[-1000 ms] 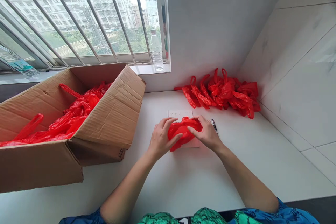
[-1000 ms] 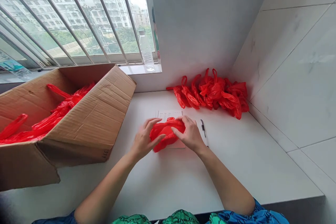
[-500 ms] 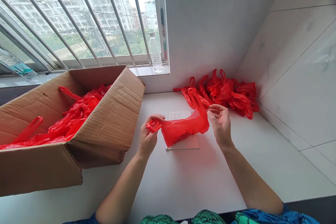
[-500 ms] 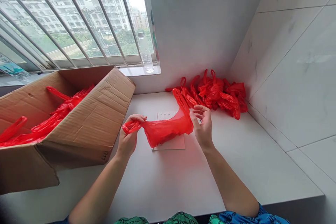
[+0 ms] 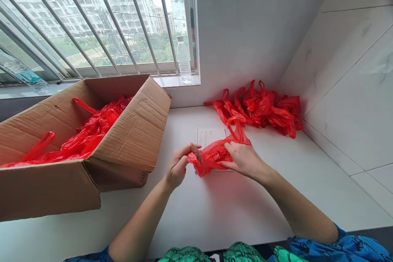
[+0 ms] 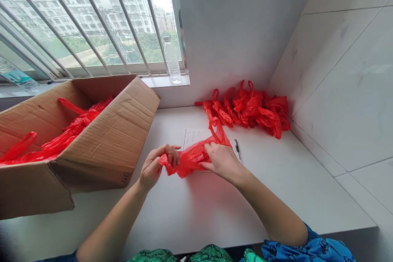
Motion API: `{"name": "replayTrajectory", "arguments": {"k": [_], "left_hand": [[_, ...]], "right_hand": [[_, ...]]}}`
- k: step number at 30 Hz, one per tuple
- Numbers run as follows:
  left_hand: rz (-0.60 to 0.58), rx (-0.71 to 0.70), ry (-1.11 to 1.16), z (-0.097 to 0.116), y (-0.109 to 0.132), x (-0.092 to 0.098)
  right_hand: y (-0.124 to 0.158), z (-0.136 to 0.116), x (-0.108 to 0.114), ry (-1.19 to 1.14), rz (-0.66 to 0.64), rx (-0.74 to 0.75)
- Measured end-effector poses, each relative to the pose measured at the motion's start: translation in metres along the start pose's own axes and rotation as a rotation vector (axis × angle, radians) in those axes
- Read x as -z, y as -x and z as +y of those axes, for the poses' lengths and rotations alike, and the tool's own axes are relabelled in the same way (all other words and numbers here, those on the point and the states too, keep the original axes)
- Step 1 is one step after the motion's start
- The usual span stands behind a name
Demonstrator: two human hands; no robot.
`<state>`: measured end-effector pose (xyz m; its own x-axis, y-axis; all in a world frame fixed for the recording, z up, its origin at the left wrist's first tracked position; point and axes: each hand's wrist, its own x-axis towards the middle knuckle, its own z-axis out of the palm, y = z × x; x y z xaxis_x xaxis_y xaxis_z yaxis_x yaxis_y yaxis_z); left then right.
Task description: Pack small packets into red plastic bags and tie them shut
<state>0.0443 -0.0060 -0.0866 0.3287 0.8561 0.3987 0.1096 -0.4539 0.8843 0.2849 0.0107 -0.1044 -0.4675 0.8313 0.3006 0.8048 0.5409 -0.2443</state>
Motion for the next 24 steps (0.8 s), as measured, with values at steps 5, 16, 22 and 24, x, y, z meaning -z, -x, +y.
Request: {"name": "replayTrajectory", "arguments": {"k": [5,16,22,24], "left_hand": [[-0.206,-0.125,-0.601,0.000,-0.003,-0.003],[-0.317,-0.169,-0.959,-0.006,0.000,-0.025],[-0.304,-0.182,-0.987,-0.007,0.003,-0.023],[-0.302,-0.186,-0.991,-0.007,0.003,-0.022]], "right_hand": [[0.005,0.004,0.002,-0.092,-0.162,-0.063],[-0.002,-0.008,-0.002,-0.044,-0.236,-0.155],[0.001,-0.006,-0.011,0.018,-0.233,-0.105],[0.001,-0.007,-0.011,0.025,-0.251,-0.103]]}}
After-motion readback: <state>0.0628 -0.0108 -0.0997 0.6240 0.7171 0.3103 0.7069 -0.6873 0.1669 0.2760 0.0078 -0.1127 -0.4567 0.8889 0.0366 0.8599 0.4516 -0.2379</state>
